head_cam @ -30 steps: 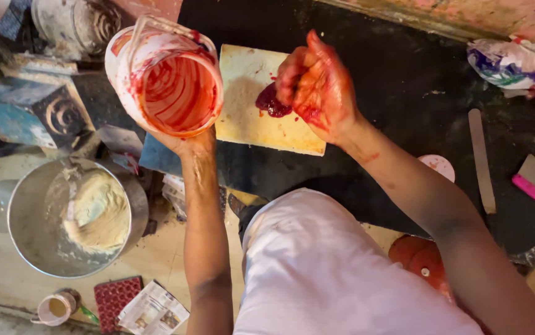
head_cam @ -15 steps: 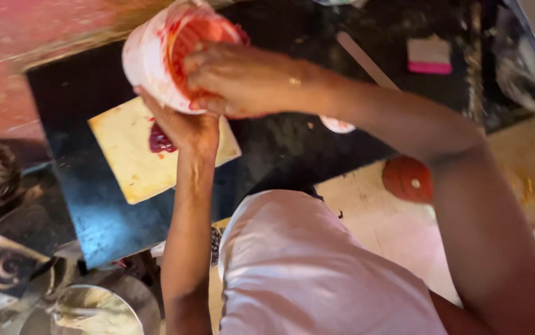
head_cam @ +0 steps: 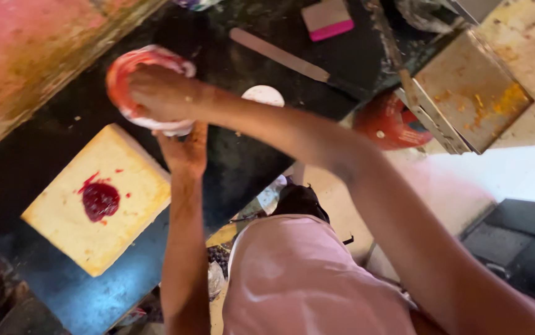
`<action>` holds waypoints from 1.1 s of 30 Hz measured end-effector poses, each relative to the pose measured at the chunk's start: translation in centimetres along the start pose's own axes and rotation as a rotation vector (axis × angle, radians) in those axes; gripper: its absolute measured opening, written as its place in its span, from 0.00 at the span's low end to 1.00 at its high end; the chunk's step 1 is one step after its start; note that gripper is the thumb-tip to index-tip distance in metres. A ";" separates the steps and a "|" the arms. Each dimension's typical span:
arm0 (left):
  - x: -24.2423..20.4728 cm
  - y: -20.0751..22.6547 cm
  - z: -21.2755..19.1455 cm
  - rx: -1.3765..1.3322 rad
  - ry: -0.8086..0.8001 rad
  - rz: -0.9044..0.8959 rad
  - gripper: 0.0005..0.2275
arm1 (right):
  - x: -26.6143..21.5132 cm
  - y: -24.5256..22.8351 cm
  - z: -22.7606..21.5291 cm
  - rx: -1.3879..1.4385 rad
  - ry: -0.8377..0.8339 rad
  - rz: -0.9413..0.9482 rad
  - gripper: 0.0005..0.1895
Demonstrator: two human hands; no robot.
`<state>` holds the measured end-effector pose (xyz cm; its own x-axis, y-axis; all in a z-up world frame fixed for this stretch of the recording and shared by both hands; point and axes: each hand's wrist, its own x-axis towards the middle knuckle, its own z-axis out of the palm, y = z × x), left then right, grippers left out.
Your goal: The person pours a red paste onto a rectangular slab, spreads it evenly with a metal spatula, and then cuts the slab into a grid of smaller pieces. The person uses a plastic bucket, a small bottle, a spatula, and a knife during the process.
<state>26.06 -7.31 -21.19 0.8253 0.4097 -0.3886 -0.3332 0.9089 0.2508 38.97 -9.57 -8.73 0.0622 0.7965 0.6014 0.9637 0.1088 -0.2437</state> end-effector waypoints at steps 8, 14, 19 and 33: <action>-5.3 -12.7 -2.9 0.432 0.115 -0.082 0.18 | -13.1 -2.1 -13.6 1.737 0.600 0.590 0.23; 0.2 -30.0 8.4 1.722 -0.025 0.330 0.35 | -21.6 -0.5 -23.5 2.149 0.878 0.581 0.30; 3.1 -33.2 16.2 1.997 0.522 0.134 0.55 | -24.5 -1.4 -26.1 2.213 0.937 0.663 0.31; 4.5 -28.0 1.0 1.698 -0.174 0.555 0.10 | -25.6 -1.0 -29.0 2.166 0.785 0.583 0.32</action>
<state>39.60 -31.02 -29.12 0.8624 0.4941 0.1099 0.1323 -0.4297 0.8932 43.98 -47.35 -1.83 0.6667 0.7321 0.1395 -0.6926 0.6778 -0.2469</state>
